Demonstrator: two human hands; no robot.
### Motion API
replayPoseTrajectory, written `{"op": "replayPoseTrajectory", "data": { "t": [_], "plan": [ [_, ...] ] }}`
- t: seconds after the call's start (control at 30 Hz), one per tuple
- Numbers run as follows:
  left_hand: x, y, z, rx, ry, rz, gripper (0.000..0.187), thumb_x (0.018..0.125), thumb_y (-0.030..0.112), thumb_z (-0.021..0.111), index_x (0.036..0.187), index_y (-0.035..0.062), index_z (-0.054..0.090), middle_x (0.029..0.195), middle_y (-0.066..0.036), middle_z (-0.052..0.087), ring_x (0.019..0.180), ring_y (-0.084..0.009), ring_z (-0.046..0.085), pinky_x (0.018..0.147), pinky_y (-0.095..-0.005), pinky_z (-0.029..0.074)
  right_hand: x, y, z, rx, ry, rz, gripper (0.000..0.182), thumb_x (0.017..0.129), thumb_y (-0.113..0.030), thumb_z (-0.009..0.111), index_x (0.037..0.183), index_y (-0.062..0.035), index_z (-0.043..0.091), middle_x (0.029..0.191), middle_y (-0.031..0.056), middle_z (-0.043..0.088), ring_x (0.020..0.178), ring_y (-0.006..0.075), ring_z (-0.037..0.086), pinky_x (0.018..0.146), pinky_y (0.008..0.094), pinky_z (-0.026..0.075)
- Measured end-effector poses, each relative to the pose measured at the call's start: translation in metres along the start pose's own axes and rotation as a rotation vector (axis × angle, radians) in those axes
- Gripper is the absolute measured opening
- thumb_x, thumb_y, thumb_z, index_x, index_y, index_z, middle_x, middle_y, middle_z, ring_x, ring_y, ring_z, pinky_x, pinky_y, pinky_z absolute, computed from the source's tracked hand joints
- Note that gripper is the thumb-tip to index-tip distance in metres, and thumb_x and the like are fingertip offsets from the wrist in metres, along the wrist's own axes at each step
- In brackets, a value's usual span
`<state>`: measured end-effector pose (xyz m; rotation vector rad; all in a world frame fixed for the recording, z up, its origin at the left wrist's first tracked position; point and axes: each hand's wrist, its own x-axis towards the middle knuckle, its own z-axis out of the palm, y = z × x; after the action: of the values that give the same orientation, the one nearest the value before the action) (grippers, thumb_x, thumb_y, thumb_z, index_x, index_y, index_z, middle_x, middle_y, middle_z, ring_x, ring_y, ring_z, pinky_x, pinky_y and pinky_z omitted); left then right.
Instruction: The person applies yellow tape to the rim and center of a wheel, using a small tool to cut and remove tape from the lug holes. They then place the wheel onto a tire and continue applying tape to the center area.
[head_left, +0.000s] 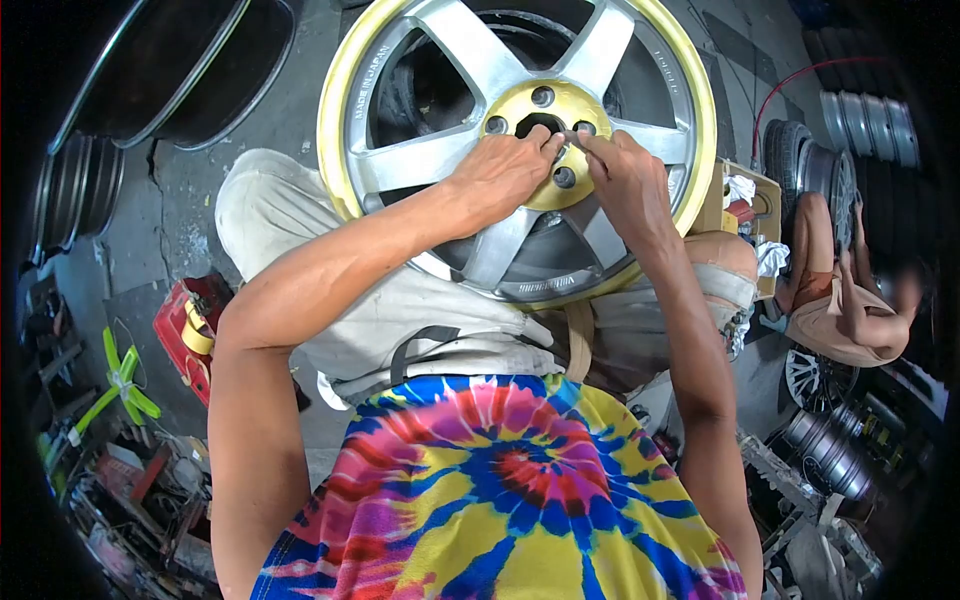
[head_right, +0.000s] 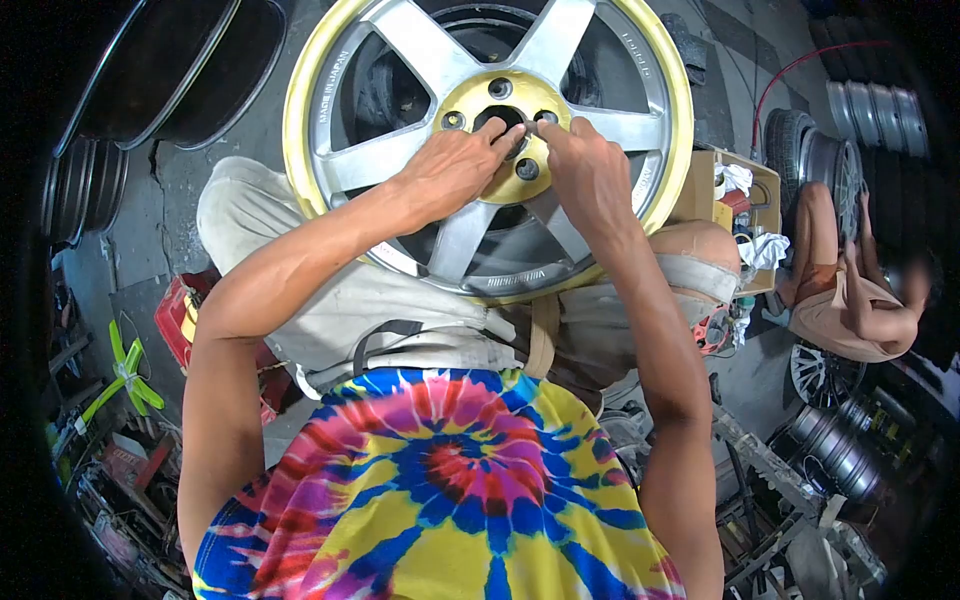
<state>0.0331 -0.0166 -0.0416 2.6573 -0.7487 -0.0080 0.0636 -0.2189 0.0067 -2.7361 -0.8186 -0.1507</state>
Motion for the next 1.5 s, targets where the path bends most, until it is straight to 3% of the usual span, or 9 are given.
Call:
{"op": "replayPoseTrajectory", "data": {
  "t": [0.3, 0.37, 0.8, 1.2, 1.27, 1.3, 1.4, 1.47, 1.5],
  "plan": [
    [-0.001, -0.001, -0.001, -0.013, 0.035, 0.024, 0.052, 0.093, 0.006, 0.061, 0.143, -0.0053, 0.055, 0.118, -0.017, 0.061, 0.084, -0.0343, 0.072, 0.073, -0.0436, 0.06, -0.001, 0.002, -0.007, 0.28, -0.011, 0.0, 0.023, 0.092, -0.008, 0.068, 0.114, -0.0093, 0.076, 0.09, 0.0186, 0.068, 0.078, 0.0408, 0.069, 0.071, 0.0476, 0.055],
    [-0.002, -0.001, -0.002, -0.03, 0.051, 0.022, 0.052, 0.093, 0.006, 0.062, 0.143, -0.0056, 0.055, 0.118, -0.018, 0.061, 0.085, -0.0344, 0.072, 0.074, -0.0438, 0.06, -0.004, -0.004, -0.021, 0.262, -0.072, 0.102, 0.023, 0.093, -0.01, 0.07, 0.116, -0.0081, 0.075, 0.09, 0.0185, 0.067, 0.082, 0.0401, 0.068, 0.075, 0.047, 0.053],
    [-0.001, 0.002, -0.01, -0.017, -0.045, 0.017, 0.062, 0.089, -0.001, 0.062, 0.15, 0.0004, 0.049, 0.117, -0.018, 0.058, 0.083, -0.0337, 0.071, 0.073, -0.0426, 0.06, -0.021, -0.013, 0.005, 0.075, -0.036, 0.135, 0.028, 0.092, -0.008, 0.067, 0.12, -0.0101, 0.073, 0.09, 0.0184, 0.069, 0.082, 0.0388, 0.07, 0.07, 0.0495, 0.054],
    [-0.001, -0.002, -0.011, -0.015, -0.062, 0.011, 0.06, 0.089, -0.003, 0.059, 0.149, 0.0022, 0.053, 0.122, -0.017, 0.058, 0.087, -0.0334, 0.071, 0.079, -0.0424, 0.06, -0.025, -0.019, 0.009, 0.298, 0.045, 0.167, 0.027, 0.093, -0.006, 0.069, 0.119, -0.0052, 0.073, 0.096, 0.0209, 0.073, 0.085, 0.041, 0.071, 0.075, 0.0489, 0.055],
    [-0.001, -0.001, -0.015, -0.033, -0.04, 0.014, 0.059, 0.09, -0.003, 0.057, 0.148, 0.0042, 0.054, 0.122, -0.017, 0.058, 0.087, -0.0335, 0.071, 0.079, -0.0427, 0.06, -0.032, -0.018, 0.009, 0.246, 0.061, 0.192, 0.029, 0.094, -0.008, 0.073, 0.123, -0.0088, 0.075, 0.091, 0.019, 0.072, 0.062, 0.0296, 0.06, 0.063, 0.0403, 0.05],
    [-0.001, 0.0, -0.018, -0.046, -0.065, 0.018, 0.058, 0.09, -0.004, 0.057, 0.147, 0.0063, 0.056, 0.121, -0.017, 0.059, 0.087, -0.0336, 0.071, 0.08, -0.0431, 0.06, -0.035, -0.02, 0.008, 0.243, 0.061, 0.192, 0.029, 0.094, -0.008, 0.073, 0.123, -0.0088, 0.075, 0.091, 0.019, 0.072, 0.062, 0.0296, 0.06, 0.063, 0.0403, 0.05],
    [-0.002, -0.002, -0.02, -0.066, -0.093, 0.019, 0.057, 0.09, -0.004, 0.056, 0.146, 0.0093, 0.059, 0.121, -0.017, 0.059, 0.086, -0.0341, 0.072, 0.08, -0.0438, 0.059, -0.038, -0.033, 0.011, 0.24, 0.044, 0.267, 0.03, 0.095, -0.007, 0.071, 0.124, -0.0081, 0.074, 0.093, 0.0203, 0.073, 0.065, 0.0309, 0.065, 0.065, 0.0412, 0.052],
    [-0.002, -0.003, -0.019, -0.075, -0.095, 0.019, 0.057, 0.09, -0.004, 0.057, 0.145, 0.0102, 0.06, 0.121, -0.017, 0.059, 0.086, -0.0344, 0.072, 0.08, -0.0442, 0.059, -0.036, -0.041, 0.011, 0.231, -0.01, 0.369, 0.027, 0.093, -0.005, 0.066, 0.119, -0.0026, 0.073, 0.103, 0.0231, 0.073, 0.09, 0.0423, 0.071, 0.079, 0.0486, 0.055],
    [-0.002, -0.003, -0.019, -0.065, -0.105, 0.017, 0.056, 0.09, -0.004, 0.057, 0.145, 0.0098, 0.06, 0.12, -0.018, 0.059, 0.086, -0.0349, 0.071, 0.079, -0.0445, 0.059, -0.035, -0.043, 0.013, 0.232, -0.012, 0.369, 0.027, 0.093, -0.005, 0.066, 0.119, -0.0026, 0.073, 0.103, 0.0231, 0.073, 0.09, 0.0423, 0.071, 0.079, 0.0486, 0.055]
  ]
}}
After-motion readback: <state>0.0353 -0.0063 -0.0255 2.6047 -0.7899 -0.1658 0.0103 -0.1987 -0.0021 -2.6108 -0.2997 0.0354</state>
